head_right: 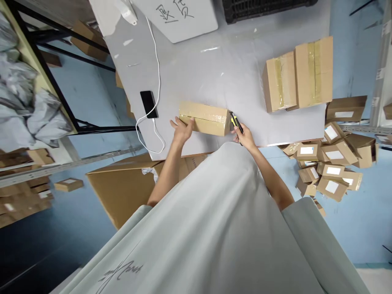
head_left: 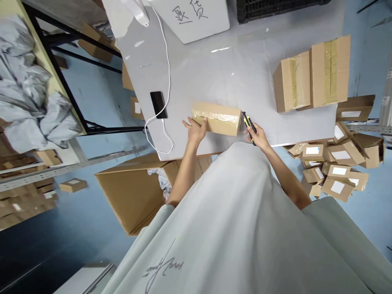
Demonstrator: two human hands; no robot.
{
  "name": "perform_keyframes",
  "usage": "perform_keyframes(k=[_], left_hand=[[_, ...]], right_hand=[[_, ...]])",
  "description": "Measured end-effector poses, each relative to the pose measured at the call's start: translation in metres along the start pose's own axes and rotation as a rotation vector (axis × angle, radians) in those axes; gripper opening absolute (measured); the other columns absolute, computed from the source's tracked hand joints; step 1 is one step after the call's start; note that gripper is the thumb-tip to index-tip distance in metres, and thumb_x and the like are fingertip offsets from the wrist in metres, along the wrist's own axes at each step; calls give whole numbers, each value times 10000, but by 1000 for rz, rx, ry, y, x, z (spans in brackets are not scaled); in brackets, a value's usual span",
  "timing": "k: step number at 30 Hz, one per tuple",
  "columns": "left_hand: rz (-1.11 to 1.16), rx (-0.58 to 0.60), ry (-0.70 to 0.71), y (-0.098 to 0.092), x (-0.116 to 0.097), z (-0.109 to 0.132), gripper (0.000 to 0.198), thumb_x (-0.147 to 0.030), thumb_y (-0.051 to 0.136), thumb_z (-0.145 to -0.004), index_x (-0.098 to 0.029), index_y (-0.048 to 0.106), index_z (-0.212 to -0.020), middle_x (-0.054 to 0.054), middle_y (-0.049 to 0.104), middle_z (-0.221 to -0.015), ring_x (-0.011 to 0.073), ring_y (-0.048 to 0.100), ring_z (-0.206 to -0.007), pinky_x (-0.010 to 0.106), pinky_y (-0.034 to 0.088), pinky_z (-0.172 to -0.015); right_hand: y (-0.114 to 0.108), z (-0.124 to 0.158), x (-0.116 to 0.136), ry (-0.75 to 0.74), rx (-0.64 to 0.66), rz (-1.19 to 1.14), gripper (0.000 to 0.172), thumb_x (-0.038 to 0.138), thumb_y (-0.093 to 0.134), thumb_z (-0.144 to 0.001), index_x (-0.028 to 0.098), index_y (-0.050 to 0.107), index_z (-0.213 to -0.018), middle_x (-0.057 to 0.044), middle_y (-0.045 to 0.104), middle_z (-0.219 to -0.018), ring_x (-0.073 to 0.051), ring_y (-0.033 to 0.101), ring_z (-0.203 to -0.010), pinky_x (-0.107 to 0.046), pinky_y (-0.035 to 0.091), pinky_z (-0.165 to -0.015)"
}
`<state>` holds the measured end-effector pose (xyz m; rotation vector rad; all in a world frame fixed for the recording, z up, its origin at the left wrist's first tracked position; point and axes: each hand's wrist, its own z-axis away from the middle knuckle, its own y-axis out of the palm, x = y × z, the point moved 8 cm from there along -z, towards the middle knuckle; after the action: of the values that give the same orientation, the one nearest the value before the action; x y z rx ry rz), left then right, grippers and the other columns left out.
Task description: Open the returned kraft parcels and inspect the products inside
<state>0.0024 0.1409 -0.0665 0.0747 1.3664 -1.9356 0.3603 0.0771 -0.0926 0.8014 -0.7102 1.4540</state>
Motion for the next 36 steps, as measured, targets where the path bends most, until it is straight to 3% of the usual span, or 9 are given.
perform_keyframes(k=[3,7,10,14,17,20,27,31,36], left_hand=[[-92,-48,85,-1,-5,23,1225,-769,756,-976,-30,294,-1836,402,350,-1838,541,351,-1767,684,343,-1431],[-41,-31,207,-2,-2,37,1177,-720,804,-960,-66,336,-1819,403,598,-1602,593,564,-1594,784,448,-1321],[-58,-92,324,-9,-11,45,1179,-791,791,-952,-60,384,-1782,437,538,-1653,623,483,-1651,834,404,-1328],[-115,5,628,5,-75,48,1046,-840,712,-1001,-180,446,-1767,318,450,-1829,519,316,-1789,748,272,-1450],[-157,184,745,32,-122,37,1031,-855,690,-1005,-202,470,-1772,275,510,-1805,505,382,-1759,741,225,-1468],[-204,286,793,51,-143,25,1018,-843,702,-1001,-209,500,-1772,261,609,-1708,512,487,-1676,734,262,-1455],[-254,284,813,50,-131,14,1096,-949,616,-984,-137,583,-1720,283,643,-1637,510,573,-1578,685,419,-1382],[-266,273,838,52,-130,23,1072,-954,452,-1037,-138,573,-1721,302,599,-1715,498,521,-1661,699,348,-1433],[-245,196,806,60,-123,34,1061,-918,293,-1088,-107,558,-1718,326,554,-1768,453,410,-1770,702,228,-1488]], right_hand=[[13,-11,1,2,-44,-22,648,818,711,-1034,240,671,-1324,-105,872,-1258,-170,843,-775,-232,652,-554],[15,-18,7,-34,-69,19,606,786,699,-1053,237,669,-1307,-111,852,-1297,-161,857,-838,-193,640,-557],[15,-21,8,-31,-29,12,600,754,731,-1045,222,672,-1316,-117,852,-1286,-149,853,-823,-180,636,-563],[14,-22,4,-21,1,-20,655,815,724,-1022,227,666,-1304,-127,839,-1317,-164,868,-860,-181,632,-560],[12,-19,-3,-20,2,-55,699,873,695,-1009,240,649,-1301,-124,835,-1313,-180,877,-899,-188,635,-572],[11,-12,-10,-16,13,-98,704,877,688,-1017,253,639,-1339,-106,844,-1263,-192,878,-913,-215,656,-603],[17,2,-14,-2,55,-151,703,904,676,-999,254,622,-1261,-69,835,-1122,-163,840,-805,-210,626,-587],[17,7,-10,-8,86,-135,675,882,695,-1000,247,651,-1227,-44,822,-1029,-145,795,-685,-202,562,-519],[16,6,-2,-65,120,-93,700,809,688,-1041,241,661,-1449,-6,804,-969,-130,736,-574,-229,551,-500]])
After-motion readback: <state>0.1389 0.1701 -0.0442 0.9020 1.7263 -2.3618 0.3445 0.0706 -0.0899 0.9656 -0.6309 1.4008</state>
